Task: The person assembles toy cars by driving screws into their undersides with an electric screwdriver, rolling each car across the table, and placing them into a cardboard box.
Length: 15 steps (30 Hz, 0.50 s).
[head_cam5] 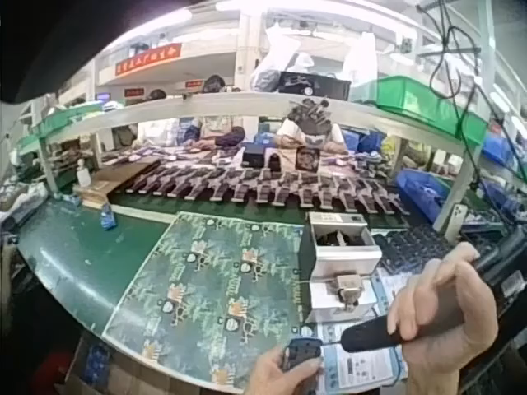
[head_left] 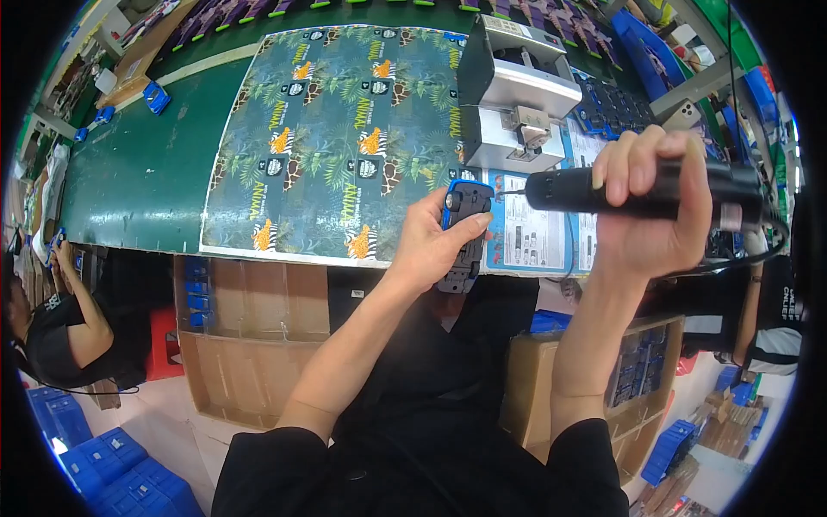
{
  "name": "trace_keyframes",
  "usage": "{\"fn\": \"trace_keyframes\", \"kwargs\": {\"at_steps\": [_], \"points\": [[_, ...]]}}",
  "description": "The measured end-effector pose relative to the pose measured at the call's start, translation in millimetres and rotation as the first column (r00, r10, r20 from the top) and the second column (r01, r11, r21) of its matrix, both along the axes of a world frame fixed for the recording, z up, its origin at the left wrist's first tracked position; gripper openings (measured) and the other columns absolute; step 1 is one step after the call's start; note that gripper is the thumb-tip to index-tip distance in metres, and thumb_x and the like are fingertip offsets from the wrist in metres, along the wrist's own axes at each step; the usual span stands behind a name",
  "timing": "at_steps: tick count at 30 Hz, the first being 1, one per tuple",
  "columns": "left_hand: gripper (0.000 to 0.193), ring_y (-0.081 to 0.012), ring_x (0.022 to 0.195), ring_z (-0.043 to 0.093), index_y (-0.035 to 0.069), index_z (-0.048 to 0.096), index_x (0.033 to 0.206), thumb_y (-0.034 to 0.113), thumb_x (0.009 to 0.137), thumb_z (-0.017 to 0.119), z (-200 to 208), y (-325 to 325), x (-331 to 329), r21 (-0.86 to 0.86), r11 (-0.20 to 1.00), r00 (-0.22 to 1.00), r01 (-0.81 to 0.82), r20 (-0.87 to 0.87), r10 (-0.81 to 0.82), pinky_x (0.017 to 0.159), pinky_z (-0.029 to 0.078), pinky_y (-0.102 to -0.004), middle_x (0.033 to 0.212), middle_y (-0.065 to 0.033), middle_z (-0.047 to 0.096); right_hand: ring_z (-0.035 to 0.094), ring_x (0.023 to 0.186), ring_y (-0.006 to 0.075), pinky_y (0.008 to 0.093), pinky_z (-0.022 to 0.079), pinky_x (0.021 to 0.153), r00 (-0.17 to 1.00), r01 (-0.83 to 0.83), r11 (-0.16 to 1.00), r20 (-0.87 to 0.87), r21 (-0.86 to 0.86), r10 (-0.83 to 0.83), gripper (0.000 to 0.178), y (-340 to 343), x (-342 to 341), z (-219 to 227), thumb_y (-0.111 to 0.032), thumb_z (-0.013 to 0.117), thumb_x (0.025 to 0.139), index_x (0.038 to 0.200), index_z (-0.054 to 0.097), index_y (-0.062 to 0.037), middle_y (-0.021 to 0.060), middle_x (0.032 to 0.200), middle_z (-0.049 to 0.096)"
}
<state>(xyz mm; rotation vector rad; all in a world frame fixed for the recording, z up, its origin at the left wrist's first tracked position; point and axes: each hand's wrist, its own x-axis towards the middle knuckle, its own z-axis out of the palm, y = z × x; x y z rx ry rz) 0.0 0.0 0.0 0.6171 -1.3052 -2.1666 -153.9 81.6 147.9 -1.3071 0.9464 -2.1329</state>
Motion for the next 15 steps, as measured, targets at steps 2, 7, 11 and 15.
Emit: {"fn": "trace_keyframes", "kwargs": {"at_steps": [2,7,11,15], "points": [[0.023,-0.0154,0.082,0.069,0.000,0.066,0.108,0.012,0.089,0.071,4,3,1,-0.026,1.000,1.000,0.012,0.027,-0.011,0.074,0.055,-0.0298,0.095,-0.0078,0.071,0.054,0.055,0.0203,0.0369,0.050,0.059,0.997,-0.060,0.986,0.032,-0.157,0.065,0.014,4,9,1,-0.016,0.048,0.095,0.099,0.051,-0.0025,0.0107,0.069,0.054],[0.023,-0.0163,0.082,0.069,0.000,0.064,0.110,0.011,0.090,0.069,0,-9,8,-0.023,0.998,0.998,0.061,0.035,-0.060,0.074,0.055,-0.0304,0.096,-0.0086,0.070,0.054,0.056,0.0199,0.0371,0.050,0.061,1.000,0.017,0.984,0.007,-0.180,-0.016,0.012,-1,25,-16,-0.013,0.049,0.095,0.099,0.051,-0.0024,0.0099,0.069,0.054],[0.026,-0.0175,0.081,0.069,0.001,0.061,0.114,0.016,0.094,0.067,6,-5,4,0.104,0.991,0.996,0.084,0.001,-0.085,0.073,0.056,-0.0313,0.096,-0.0090,0.069,0.055,0.057,0.0201,0.0376,0.051,0.062,1.000,0.011,0.987,-0.012,-0.161,-0.013,0.011,3,22,-18,-0.013,0.049,0.095,0.099,0.051,-0.0026,0.0100,0.070,0.054],[0.028,-0.0181,0.080,0.069,0.001,0.059,0.115,0.021,0.096,0.065,8,-1,0,0.080,0.995,0.999,0.053,0.001,-0.053,0.073,0.057,-0.0312,0.095,-0.0090,0.068,0.054,0.057,0.0198,0.0371,0.050,0.062,0.999,0.011,0.984,-0.040,-0.177,-0.018,0.014,5,23,-12,-0.014,0.048,0.095,0.100,0.052,-0.0018,0.0102,0.071,0.054]]}}
